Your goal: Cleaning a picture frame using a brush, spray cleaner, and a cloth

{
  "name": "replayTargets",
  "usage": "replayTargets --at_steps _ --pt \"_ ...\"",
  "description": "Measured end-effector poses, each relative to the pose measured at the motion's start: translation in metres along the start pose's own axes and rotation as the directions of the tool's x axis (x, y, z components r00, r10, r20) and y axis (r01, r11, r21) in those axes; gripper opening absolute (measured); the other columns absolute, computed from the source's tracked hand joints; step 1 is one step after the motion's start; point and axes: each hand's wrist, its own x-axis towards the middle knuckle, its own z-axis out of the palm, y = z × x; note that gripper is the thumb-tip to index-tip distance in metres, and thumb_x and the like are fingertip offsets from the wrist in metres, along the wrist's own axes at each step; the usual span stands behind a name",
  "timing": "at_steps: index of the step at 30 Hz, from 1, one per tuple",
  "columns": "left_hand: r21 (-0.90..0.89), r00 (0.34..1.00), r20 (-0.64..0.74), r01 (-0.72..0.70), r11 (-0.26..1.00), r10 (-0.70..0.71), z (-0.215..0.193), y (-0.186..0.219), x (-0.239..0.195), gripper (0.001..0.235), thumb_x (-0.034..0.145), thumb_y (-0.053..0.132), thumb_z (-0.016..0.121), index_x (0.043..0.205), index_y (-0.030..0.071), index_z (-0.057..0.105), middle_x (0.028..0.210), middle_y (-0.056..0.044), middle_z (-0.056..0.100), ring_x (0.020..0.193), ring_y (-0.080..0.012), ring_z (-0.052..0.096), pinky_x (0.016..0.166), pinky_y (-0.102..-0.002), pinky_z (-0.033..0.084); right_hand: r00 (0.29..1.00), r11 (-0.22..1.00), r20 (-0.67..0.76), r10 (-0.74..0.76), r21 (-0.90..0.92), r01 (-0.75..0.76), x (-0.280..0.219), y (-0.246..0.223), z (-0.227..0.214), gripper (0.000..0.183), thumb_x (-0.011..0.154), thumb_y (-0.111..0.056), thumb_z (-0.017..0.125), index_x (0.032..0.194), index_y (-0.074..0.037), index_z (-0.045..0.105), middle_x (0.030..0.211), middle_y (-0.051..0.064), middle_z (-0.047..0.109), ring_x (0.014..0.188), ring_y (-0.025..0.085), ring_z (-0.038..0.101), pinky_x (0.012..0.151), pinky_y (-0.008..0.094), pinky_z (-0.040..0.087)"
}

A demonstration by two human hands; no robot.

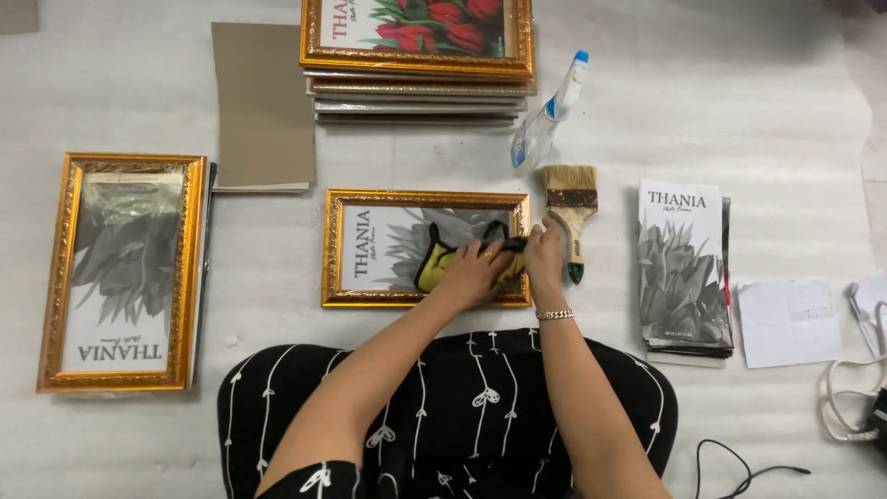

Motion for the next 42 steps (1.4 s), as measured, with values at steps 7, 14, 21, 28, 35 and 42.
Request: replayTargets --at_steps 7,14,21,28,35,42 --pt "0.042 0.978 -0.115 -0.169 0.985 0.172 -0.005 -0.008 -0.037 0.058 0.084 0.032 0.068 0.14 0.021 0.052 0.142 -0.008 0.051 0.114 -0.0384 0.054 0.083 -0.047 0.051 0.998 0.997 0.002 0.06 0.046 -0.06 -0.003 -0.007 -0.001 0.05 0.108 -0.041 0.037 0.146 -0.01 0.048 0.14 0.025 0.057 0.133 0.043 0.053 0.111 0.055 0.041" --pt "0.213 0.917 -0.371 -0.069 0.975 0.146 0.048 -0.06 0.065 0.051 0.091 0.029 0.065 0.14 0.018 0.056 0.148 -0.007 0.056 0.121 -0.0389 0.057 0.088 -0.05 0.051 0.992 0.987 0.006 0.128 0.099 -0.128 0.003 -0.006 0.0 0.051 0.108 -0.044 0.036 0.146 -0.013 0.049 0.131 0.027 0.062 0.123 0.044 0.06 0.101 0.055 0.048" --pt "0.121 0.866 -0.497 0.124 0.985 -0.048 0.059 -0.023 0.097 0.058 0.088 0.029 0.068 0.143 0.016 0.056 0.146 -0.01 0.057 0.119 -0.042 0.056 0.078 -0.047 0.053 0.951 0.875 -0.047 0.304 0.41 -0.259 0.029 0.022 0.008 0.052 0.107 -0.045 0.042 0.147 -0.012 0.043 0.137 0.025 0.054 0.121 0.042 0.058 0.071 0.057 0.063" --pt "-0.017 0.994 -0.085 -0.075 0.997 0.073 -0.001 0.017 -0.005 0.067 0.083 0.037 0.072 0.145 0.022 0.051 0.155 0.0 0.043 0.121 -0.0386 0.051 0.09 -0.048 0.055 0.894 0.809 -0.273 0.355 0.569 -0.147 0.045 0.029 0.009 0.047 0.105 -0.04 0.047 0.144 -0.014 0.047 0.123 0.012 0.057 0.09 0.021 0.062 0.063 0.032 0.058" --pt "0.06 0.91 -0.352 -0.21 0.976 0.218 0.02 0.012 0.005 0.047 0.082 0.032 0.068 0.129 0.025 0.063 0.142 0.001 0.058 0.107 -0.0341 0.057 0.079 -0.042 0.05 0.897 0.796 -0.302 0.322 0.6 -0.083 0.039 0.021 0.005 0.044 0.104 -0.04 0.048 0.14 -0.015 0.051 0.115 0.006 0.06 0.086 0.015 0.065 0.062 0.028 0.058" --pt "0.183 0.812 -0.583 0.12 0.976 0.009 0.054 -0.025 0.118 0.035 0.09 0.036 0.065 0.124 0.029 0.064 0.133 0.003 0.066 0.114 -0.0343 0.059 0.084 -0.047 0.051 0.922 0.791 -0.229 0.311 0.6 -0.118 0.028 0.004 0.001 0.044 0.106 -0.041 0.045 0.14 -0.013 0.05 0.112 0.003 0.063 0.09 0.013 0.061 0.07 0.027 0.055"
